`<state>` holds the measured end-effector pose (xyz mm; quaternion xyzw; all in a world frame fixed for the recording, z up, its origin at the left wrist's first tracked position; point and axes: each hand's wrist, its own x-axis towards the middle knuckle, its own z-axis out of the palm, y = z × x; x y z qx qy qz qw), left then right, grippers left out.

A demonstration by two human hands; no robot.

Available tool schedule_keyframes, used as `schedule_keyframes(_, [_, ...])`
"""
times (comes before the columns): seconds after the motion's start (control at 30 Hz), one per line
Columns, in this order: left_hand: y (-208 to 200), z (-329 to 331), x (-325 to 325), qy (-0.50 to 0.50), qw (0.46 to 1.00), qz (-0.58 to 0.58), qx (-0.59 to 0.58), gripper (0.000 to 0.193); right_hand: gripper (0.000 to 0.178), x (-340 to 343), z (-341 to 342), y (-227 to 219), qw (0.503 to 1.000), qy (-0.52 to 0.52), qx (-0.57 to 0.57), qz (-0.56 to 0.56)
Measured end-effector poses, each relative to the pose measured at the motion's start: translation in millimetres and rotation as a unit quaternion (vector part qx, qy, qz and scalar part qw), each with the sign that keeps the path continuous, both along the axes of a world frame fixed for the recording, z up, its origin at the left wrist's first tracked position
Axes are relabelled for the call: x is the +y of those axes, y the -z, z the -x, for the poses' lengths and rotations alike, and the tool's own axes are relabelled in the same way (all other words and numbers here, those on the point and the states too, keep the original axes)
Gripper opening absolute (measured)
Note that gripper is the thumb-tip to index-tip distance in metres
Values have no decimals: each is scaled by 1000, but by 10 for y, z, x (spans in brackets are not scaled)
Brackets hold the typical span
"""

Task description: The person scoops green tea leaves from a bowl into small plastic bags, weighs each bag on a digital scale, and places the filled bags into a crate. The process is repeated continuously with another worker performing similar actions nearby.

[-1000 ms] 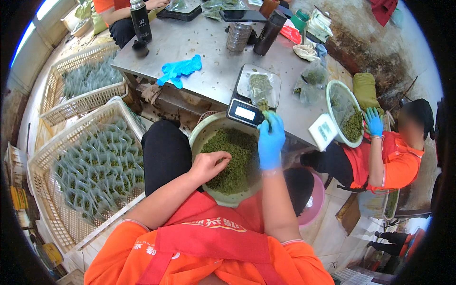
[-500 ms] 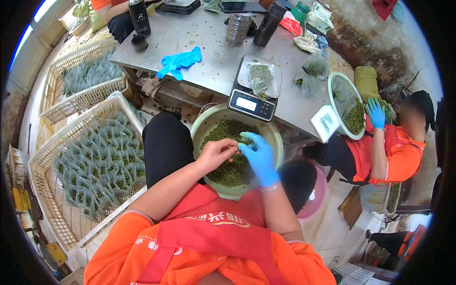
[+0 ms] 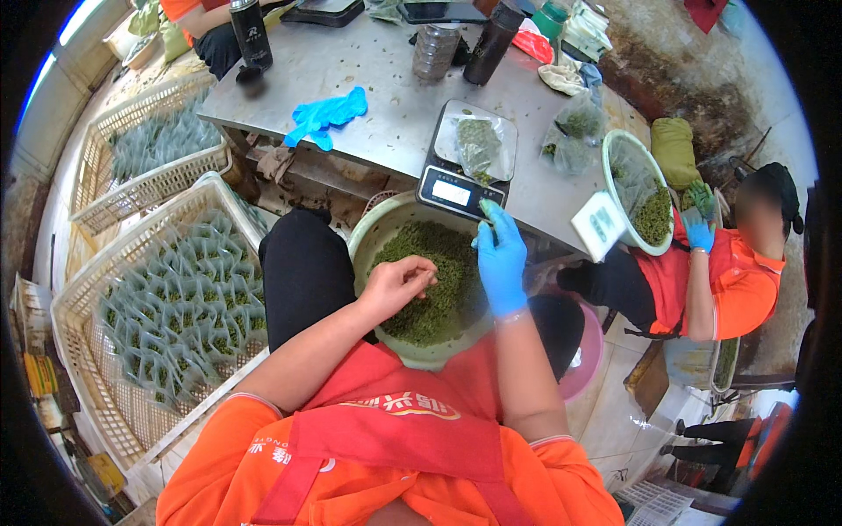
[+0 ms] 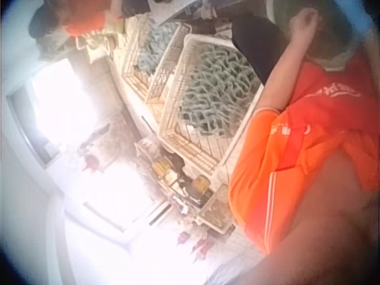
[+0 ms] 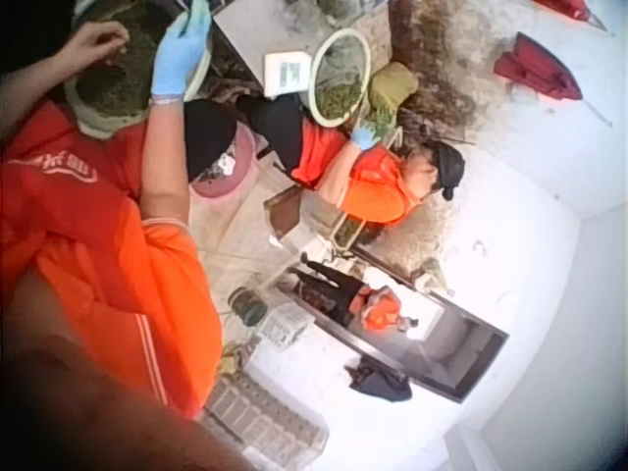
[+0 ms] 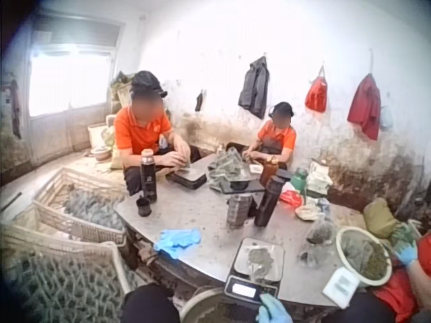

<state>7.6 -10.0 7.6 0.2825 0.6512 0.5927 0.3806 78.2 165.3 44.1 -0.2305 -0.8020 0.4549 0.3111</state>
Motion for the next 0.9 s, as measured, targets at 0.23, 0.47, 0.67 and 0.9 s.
schedule_keyframes(0.23, [-29,300,71,-39,996,-70,-46,18,27,326,588,-4,939,35,-142,-311])
schedule_keyframes(0.47, [-261,1087,297,-244,703,-23,668,47,19,141,855,-615,890,-41,-221,-396])
schedule_keyframes(0.67, [-114,1070,277,-189,793,136,563,47,13,-397,766,-693,887,-151,-135,-414])
schedule_keyframes(0.9, [-155,1092,265,-240,765,2,598,55,22,-365,901,-428,875,-171,-208,-402])
